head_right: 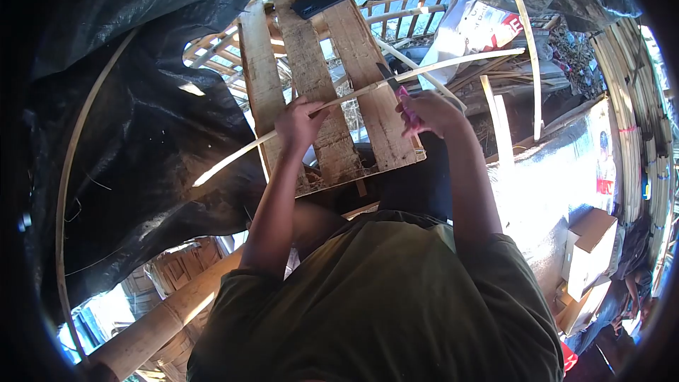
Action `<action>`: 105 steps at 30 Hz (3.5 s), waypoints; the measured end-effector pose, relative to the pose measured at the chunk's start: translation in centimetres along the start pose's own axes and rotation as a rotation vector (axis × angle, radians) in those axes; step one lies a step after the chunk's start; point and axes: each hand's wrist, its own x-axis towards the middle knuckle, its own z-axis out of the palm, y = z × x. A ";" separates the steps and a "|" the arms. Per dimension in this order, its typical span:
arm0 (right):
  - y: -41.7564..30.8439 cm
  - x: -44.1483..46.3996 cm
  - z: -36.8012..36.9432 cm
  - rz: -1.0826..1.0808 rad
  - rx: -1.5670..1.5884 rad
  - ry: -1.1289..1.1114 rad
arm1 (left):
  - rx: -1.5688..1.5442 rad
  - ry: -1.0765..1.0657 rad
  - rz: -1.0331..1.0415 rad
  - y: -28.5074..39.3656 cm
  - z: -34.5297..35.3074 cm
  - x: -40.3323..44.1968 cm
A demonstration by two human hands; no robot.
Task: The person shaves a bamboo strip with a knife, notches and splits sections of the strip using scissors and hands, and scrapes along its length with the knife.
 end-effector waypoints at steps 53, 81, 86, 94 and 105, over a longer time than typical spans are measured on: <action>-1.4 6.8 -6.0 -0.165 -0.140 0.584 | 0.069 0.138 0.109 4.3 5.1 0.9; 0.1 7.7 -6.9 -0.011 0.261 0.068 | 0.046 0.058 0.073 4.7 4.1 0.4; 1.3 7.9 -6.1 -0.107 -0.089 0.386 | 0.044 0.099 0.108 4.3 4.5 0.5; 2.9 7.2 -1.2 -0.093 -0.269 0.604 | 0.043 0.073 0.093 4.8 4.0 0.2; 2.1 4.8 -1.7 -0.126 -0.069 0.372 | 0.096 0.160 0.304 3.7 2.3 0.1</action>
